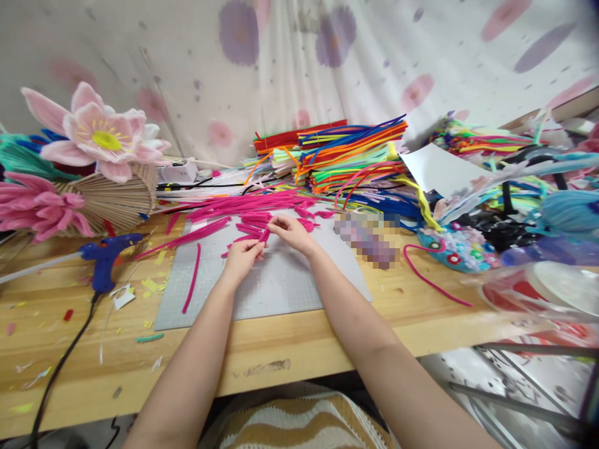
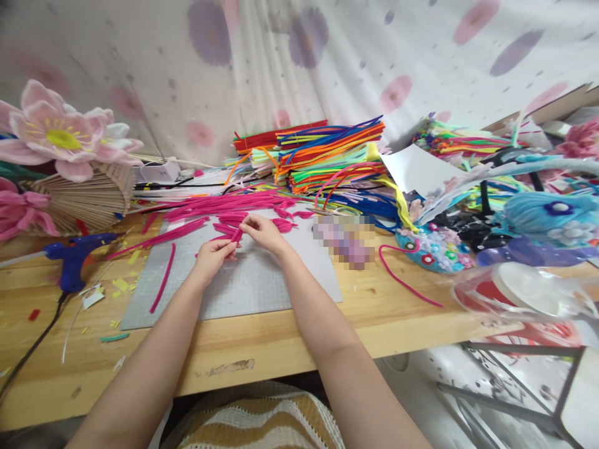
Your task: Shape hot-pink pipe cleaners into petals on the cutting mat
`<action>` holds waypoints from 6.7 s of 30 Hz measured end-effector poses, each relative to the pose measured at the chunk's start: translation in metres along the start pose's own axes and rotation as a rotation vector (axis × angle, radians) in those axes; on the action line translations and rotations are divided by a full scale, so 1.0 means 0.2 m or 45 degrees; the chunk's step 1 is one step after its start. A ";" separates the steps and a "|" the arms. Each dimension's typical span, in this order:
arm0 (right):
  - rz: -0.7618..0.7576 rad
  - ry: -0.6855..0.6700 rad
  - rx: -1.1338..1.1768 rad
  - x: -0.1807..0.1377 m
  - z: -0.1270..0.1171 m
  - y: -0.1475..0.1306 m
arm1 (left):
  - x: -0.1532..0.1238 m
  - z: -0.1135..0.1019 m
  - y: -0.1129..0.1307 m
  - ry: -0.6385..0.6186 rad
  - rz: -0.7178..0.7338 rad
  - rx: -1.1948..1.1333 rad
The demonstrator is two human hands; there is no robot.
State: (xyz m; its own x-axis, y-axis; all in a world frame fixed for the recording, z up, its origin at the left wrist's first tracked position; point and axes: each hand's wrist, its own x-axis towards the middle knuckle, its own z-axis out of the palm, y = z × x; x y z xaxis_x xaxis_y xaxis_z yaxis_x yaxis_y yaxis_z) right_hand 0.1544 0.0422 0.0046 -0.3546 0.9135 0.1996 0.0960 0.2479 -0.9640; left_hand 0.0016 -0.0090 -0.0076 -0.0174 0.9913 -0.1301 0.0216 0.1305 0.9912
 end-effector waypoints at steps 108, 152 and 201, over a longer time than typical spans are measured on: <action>0.203 -0.416 0.354 -0.08 0.07 -0.07 | -0.02 -0.04 0.07 -0.128 0.051 -0.160; 0.223 -0.038 0.391 -0.06 0.11 0.02 | -0.01 0.03 0.03 -0.152 -0.114 -0.520; 0.336 -0.118 0.376 -0.06 0.07 -0.01 | -0.07 0.03 0.08 -0.220 -0.386 -0.410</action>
State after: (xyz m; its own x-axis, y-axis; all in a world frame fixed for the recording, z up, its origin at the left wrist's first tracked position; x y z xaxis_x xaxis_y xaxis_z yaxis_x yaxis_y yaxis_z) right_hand 0.1459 0.0271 0.0013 -0.4373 0.8969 -0.0652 -0.0715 -0.1069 -0.9917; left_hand 0.0077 -0.0200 0.0105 0.1920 0.9006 -0.3898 -0.2702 0.4304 0.8613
